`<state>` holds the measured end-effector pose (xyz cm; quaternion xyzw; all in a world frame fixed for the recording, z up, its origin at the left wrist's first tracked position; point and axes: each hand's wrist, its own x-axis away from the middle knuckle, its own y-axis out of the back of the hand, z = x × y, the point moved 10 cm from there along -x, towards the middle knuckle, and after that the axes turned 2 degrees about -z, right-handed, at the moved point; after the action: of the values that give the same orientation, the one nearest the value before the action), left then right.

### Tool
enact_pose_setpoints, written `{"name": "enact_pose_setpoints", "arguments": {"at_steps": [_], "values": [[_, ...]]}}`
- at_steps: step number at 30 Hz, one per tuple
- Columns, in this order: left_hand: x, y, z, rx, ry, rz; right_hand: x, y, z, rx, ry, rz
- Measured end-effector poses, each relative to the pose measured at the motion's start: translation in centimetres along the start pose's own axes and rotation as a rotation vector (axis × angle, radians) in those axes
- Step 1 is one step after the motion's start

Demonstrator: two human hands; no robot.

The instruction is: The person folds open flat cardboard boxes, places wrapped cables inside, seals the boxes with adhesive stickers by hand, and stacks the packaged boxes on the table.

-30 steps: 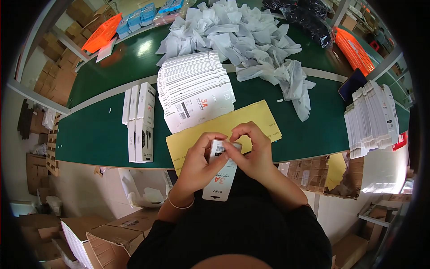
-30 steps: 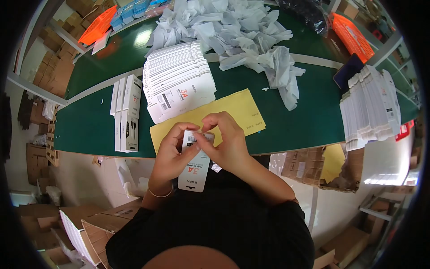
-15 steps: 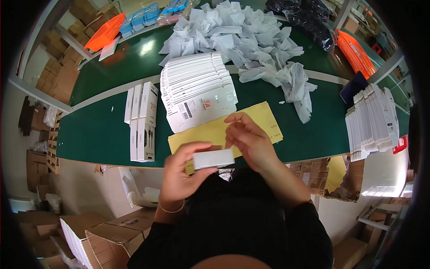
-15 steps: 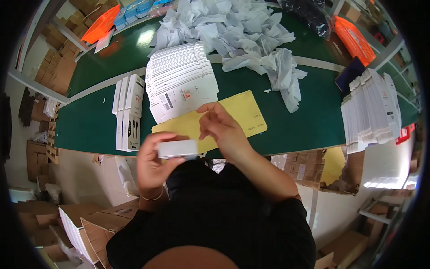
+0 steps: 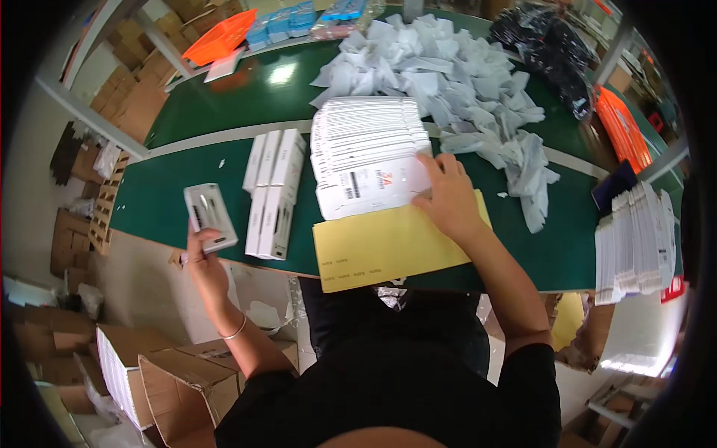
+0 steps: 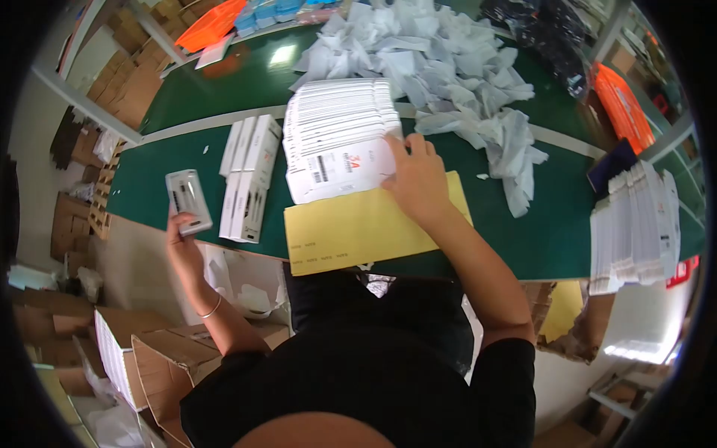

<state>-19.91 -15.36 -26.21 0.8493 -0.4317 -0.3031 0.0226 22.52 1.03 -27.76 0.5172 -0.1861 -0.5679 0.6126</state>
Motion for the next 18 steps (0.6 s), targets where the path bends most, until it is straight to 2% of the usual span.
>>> {"name": "enact_pose_setpoints", "arguments": {"at_steps": [2,3,5,10,15,18], "values": [[0.4,-0.5,-0.3,-0.280,-0.095,0.069,-0.3,-0.9,-0.8,-0.138,-0.059,0.105],[0.6,-0.9,0.9,-0.131,-0.045,0.066,-0.4,-1.0,-0.7,-0.151,-0.035,0.110],[1.3,-2.2,0.5,-0.268,-0.133,0.178,-0.5,-0.4,-1.1,-0.216,-0.069,0.045],[1.4,-4.2,0.9,-0.175,-0.082,0.207,-0.2,0.0,-0.8,-0.242,-0.116,-0.006],[1.2,-5.2,-0.4,-0.016,-0.003,0.173,0.2,2.2,-0.4,-0.225,-0.068,-0.114],[1.0,-4.8,-0.2,-0.024,0.038,0.133,0.4,3.7,-0.2,-0.266,-0.068,-0.125]]}}
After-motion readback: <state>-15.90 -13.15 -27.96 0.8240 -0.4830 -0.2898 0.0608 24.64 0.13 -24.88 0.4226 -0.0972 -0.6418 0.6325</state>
